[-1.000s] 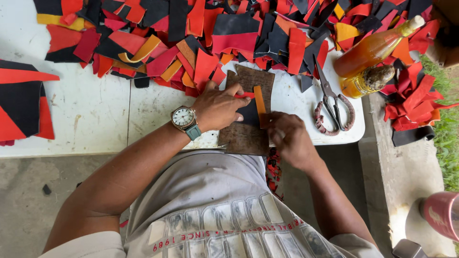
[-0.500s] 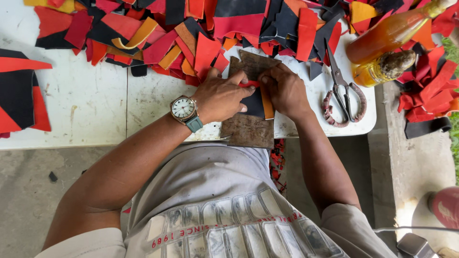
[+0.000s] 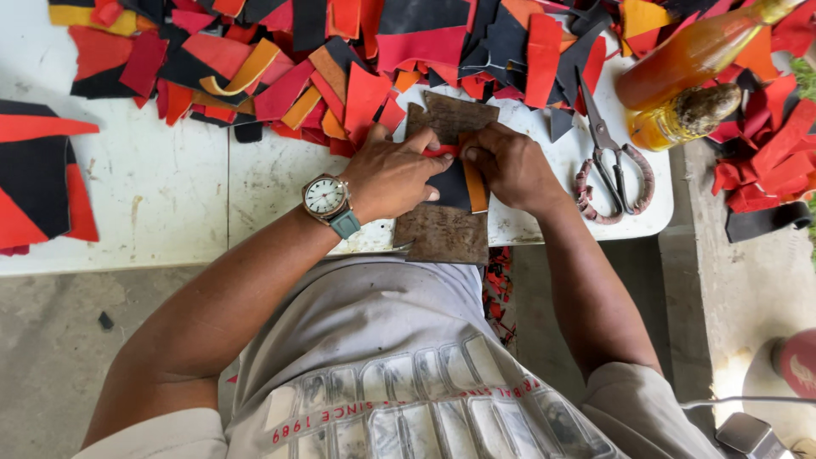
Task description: The person assembles small craft parts by hand. They pick up red, black, and orange pieces from a table, align them, and press them together to form layered units. The person repeatedly handles individual pieces, aligns edges, and places the assembled units back on the table.
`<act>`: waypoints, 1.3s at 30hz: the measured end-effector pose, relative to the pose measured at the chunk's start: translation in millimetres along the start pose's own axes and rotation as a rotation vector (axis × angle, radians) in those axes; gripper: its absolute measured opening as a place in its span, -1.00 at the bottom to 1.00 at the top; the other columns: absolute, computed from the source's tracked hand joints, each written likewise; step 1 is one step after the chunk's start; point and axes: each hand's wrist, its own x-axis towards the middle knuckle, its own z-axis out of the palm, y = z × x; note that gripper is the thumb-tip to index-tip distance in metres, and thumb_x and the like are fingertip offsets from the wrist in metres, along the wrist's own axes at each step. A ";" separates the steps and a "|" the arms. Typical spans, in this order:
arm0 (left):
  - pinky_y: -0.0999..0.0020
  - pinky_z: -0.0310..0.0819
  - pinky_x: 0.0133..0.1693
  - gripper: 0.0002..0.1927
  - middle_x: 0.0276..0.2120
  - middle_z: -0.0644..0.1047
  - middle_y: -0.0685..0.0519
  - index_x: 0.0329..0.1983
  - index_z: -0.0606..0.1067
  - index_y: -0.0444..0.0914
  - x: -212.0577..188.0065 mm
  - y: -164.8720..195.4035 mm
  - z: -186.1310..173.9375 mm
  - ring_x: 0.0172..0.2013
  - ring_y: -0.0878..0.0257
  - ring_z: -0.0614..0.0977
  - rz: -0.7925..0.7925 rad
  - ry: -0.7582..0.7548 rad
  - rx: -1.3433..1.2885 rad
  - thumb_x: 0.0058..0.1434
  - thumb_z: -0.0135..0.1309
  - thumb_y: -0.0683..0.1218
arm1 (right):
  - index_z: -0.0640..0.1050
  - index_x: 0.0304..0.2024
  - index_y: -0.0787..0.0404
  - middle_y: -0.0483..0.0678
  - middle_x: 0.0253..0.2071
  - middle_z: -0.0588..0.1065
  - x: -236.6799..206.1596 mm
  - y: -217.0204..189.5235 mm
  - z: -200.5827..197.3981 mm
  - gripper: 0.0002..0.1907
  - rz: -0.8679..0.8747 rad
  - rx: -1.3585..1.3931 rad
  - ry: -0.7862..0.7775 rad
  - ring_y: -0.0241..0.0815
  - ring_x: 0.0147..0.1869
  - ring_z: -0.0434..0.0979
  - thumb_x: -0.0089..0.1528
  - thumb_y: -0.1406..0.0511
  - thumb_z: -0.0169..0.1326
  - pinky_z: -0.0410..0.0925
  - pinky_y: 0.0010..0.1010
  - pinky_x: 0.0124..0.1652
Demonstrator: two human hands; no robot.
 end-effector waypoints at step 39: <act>0.04 0.20 -0.06 -0.45 0.08 0.44 0.16 0.20 0.52 -0.05 -0.1 1.7 -5.6 -0.11 0.27 0.55 -0.021 -0.033 0.013 0.13 0.24 0.13 | 0.61 0.01 0.20 0.04 0.05 0.52 -47.4 -27.2 -10.0 -0.66 -0.220 -0.034 0.007 0.04 0.06 0.57 0.17 0.34 0.22 0.43 -0.23 0.08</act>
